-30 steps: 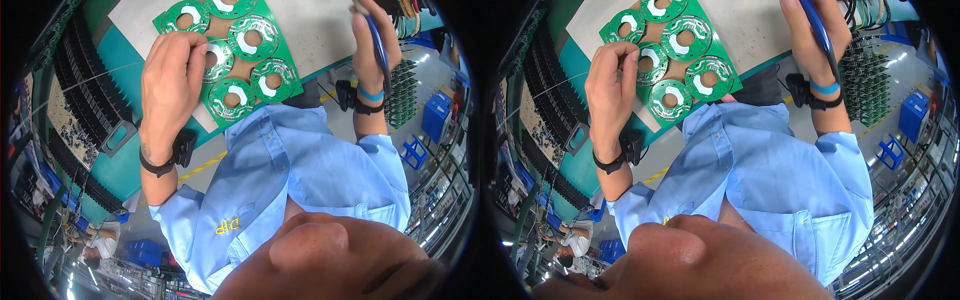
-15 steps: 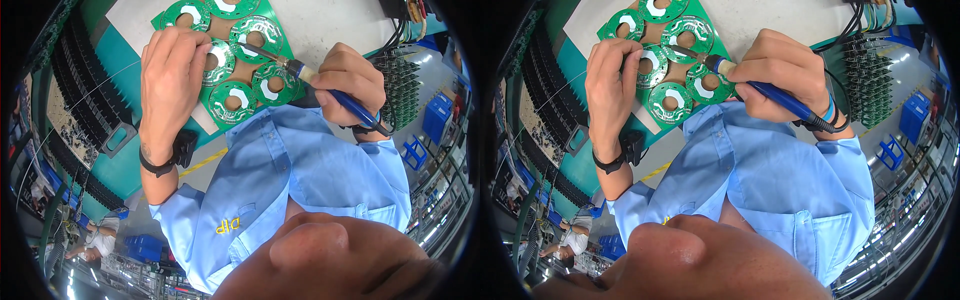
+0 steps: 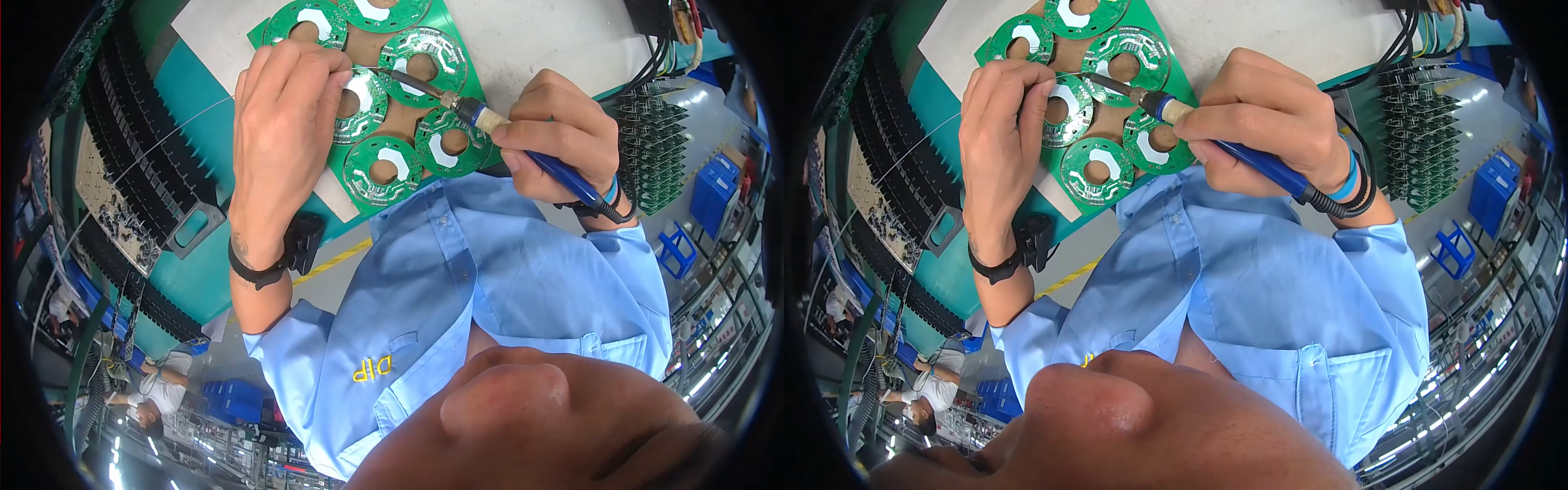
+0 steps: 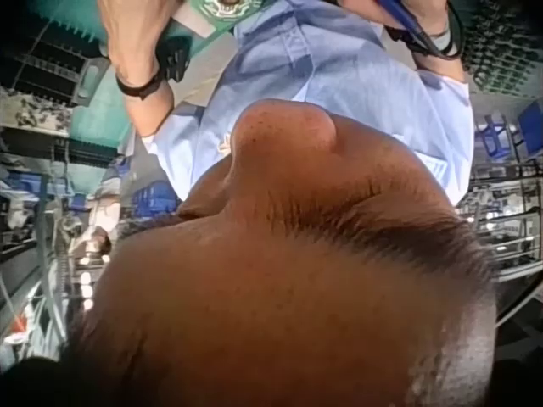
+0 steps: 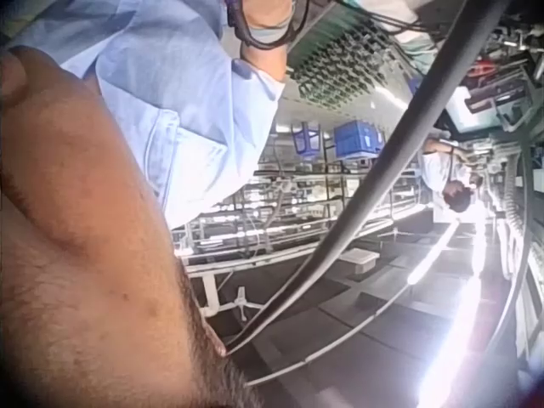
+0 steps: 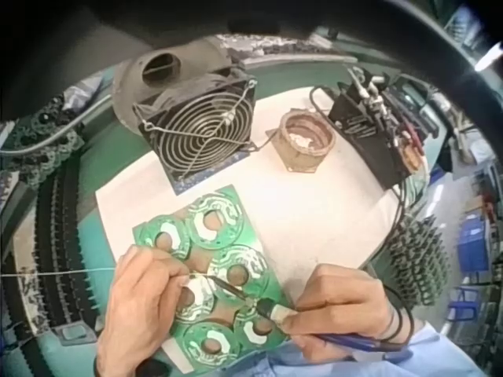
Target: Soldering components onto a printed circuit board at an industrial workstation.
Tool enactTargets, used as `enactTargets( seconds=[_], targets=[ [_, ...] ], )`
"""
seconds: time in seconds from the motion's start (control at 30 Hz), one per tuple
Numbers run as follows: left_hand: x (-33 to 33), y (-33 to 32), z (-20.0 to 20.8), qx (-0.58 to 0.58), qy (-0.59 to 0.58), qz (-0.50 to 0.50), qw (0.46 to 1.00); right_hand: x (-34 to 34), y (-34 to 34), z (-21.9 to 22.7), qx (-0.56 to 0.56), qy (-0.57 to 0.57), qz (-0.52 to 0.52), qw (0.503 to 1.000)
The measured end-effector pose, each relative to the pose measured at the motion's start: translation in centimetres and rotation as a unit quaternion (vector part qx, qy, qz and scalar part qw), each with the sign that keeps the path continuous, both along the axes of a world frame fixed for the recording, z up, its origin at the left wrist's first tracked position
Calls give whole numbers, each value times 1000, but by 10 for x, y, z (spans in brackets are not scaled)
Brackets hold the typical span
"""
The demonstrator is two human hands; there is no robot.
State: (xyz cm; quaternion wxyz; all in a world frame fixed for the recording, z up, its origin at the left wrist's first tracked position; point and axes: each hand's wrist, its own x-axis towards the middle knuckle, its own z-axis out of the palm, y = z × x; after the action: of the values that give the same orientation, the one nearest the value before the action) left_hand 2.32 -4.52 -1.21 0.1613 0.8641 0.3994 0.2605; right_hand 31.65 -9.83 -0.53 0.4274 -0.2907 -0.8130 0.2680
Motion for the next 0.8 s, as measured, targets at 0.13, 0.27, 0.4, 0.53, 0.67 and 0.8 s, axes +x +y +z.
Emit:
enactTargets(
  seconds=[0.13,0.27,0.4,0.53,0.67,0.8],
  targets=[
    [0,0,0,-4,2,-3,1000,-2,-3,2,9,-16,-6,1000],
    [1,0,-1,0,0,-5,1000,-4,-7,5,22,-30,-14,999],
    [1,-1,0,4,-2,-6,1000,-8,-9,5,40,-40,-19,998],
    [2,-1,1,1,-1,-5,1000,-8,-11,6,56,-51,-22,997],
    [5,-2,4,-7,5,-4,1000,-9,-12,5,54,-63,-19,996],
    [9,-4,8,-27,16,1,999,-9,-13,4,61,-49,-29,997]
  ],
)
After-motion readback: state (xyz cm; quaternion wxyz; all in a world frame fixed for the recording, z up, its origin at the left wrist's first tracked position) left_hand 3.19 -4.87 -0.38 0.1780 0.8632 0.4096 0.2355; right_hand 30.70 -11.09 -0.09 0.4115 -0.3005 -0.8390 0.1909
